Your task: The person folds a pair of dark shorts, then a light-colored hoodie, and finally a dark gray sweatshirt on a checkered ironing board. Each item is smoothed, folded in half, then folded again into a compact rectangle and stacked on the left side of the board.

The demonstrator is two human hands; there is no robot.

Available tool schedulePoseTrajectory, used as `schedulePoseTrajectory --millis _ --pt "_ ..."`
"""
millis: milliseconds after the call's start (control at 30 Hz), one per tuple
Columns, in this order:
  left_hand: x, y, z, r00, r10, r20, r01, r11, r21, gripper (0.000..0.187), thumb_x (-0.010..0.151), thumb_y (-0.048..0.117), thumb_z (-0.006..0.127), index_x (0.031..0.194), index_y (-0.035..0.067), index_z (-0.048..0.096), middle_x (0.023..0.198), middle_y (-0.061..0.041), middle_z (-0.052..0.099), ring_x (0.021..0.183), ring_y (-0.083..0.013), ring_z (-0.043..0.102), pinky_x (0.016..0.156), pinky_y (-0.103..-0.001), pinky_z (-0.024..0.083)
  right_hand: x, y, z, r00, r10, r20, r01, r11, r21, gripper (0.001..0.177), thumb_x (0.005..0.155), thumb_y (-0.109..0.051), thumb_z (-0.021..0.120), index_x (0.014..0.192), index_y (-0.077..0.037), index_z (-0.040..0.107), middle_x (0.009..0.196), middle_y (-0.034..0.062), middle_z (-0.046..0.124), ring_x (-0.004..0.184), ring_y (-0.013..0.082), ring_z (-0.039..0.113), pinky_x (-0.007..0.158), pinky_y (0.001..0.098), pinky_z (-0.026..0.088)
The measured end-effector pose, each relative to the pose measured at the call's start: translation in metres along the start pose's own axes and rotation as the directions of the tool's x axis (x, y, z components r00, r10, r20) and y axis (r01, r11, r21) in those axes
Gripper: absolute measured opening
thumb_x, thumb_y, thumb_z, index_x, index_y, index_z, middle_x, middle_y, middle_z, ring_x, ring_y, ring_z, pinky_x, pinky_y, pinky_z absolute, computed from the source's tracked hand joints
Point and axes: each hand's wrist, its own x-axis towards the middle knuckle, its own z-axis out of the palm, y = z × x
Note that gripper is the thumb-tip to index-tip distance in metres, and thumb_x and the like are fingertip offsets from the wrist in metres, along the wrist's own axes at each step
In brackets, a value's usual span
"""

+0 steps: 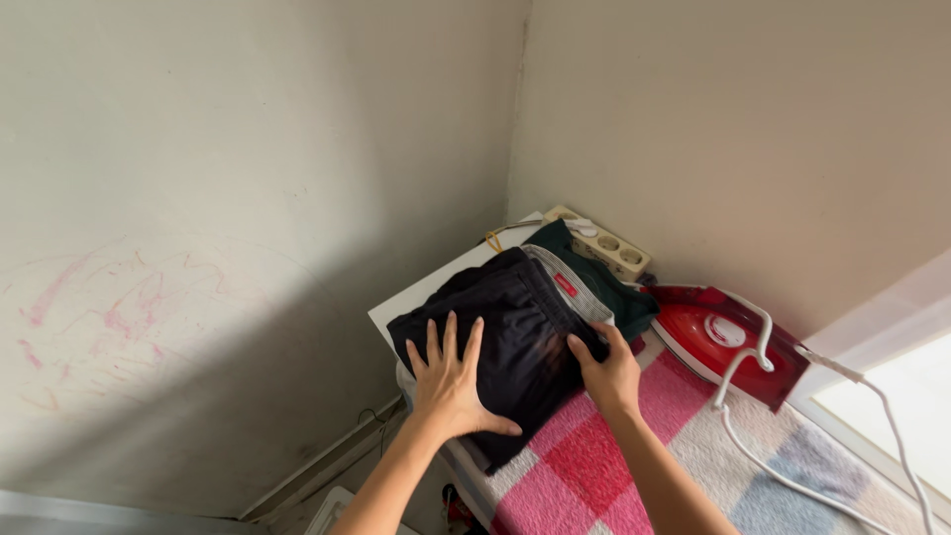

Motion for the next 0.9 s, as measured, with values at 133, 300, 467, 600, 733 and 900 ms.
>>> schedulePoseTrajectory --millis 133,300,467,600,733,900 --pt "-0.001 -0.002 0.004 1.0 -0.001 0.019 0.001 0.999 0.032 0.168 0.028 0.087 0.087 0.16 0.012 0.014 0.16 -0.036 0.013 0.145 -0.062 0.012 0.104 -0.085 0.01 0.011 0.009 -0.009 0.985 -0.158 0.062 0.164 0.982 -0.096 0.053 0.091 -0.041 0.076 0.133 -0.012 0.065 0.105 0.0201 0.073 0.089 0.0318 0.072 0.081 0.042 0.057" --pt "-0.002 0.0 -0.007 0.999 -0.006 0.042 0.003 0.999 0.053 0.167 0.032 0.088 0.086 0.16 0.011 0.011 0.161 -0.035 0.01 0.146 -0.0606 0.009 0.107 -0.083 0.007 0.009 0.011 -0.044 0.98 0.023 0.197 0.001 0.993 -0.122 0.047 0.091 -0.035 0.07 0.132 -0.012 0.066 0.089 0.0145 0.074 0.069 0.0255 0.074 0.07 0.0373 0.059" --pt "0.001 0.02 -0.017 1.0 -0.005 -0.003 0.004 1.0 -0.028 0.162 0.038 0.082 0.088 0.16 0.009 0.012 0.16 -0.032 0.008 0.149 -0.0536 0.003 0.109 -0.08 0.004 -0.01 0.046 -0.108 0.973 -0.037 0.23 0.007 0.992 0.128 0.028 0.094 -0.015 0.066 0.119 -0.005 0.071 0.087 0.0071 0.072 0.075 0.0139 0.072 0.063 0.0319 0.06" --pt "0.006 0.063 -0.011 0.972 0.152 -0.176 -0.174 0.978 -0.112 0.135 0.054 0.069 0.089 0.154 0.005 0.025 0.154 -0.031 0.017 0.146 -0.0496 0.014 0.111 -0.077 0.01 -0.037 0.083 -0.16 0.978 -0.004 0.207 -0.026 0.99 0.139 0.022 0.093 -0.013 0.068 0.113 -0.005 0.072 0.087 0.0075 0.075 0.077 0.0157 0.072 0.065 0.0313 0.061" --pt "0.0 0.132 0.007 0.922 0.317 -0.223 -0.351 0.926 -0.137 0.106 0.066 0.056 0.089 0.145 0.008 0.038 0.151 -0.028 0.024 0.142 -0.0464 0.026 0.115 -0.065 0.024 -0.071 0.119 -0.224 0.985 0.112 0.129 -0.132 0.979 0.153 0.025 0.091 -0.02 0.067 0.113 -0.009 0.074 0.089 0.006 0.077 0.08 0.0151 0.072 0.071 0.0311 0.064" --pt "-0.03 0.236 0.032 0.93 0.364 -0.053 -0.366 0.903 -0.224 0.101 0.069 0.048 0.089 0.147 0.011 0.037 0.155 -0.024 0.015 0.145 -0.0463 0.02 0.115 -0.063 0.026 -0.129 0.166 -0.335 0.991 0.133 0.002 -0.132 0.985 0.112 0.026 0.089 -0.023 0.072 0.112 -0.009 0.075 0.084 0.0096 0.076 0.079 0.0174 0.071 0.073 0.0325 0.063"
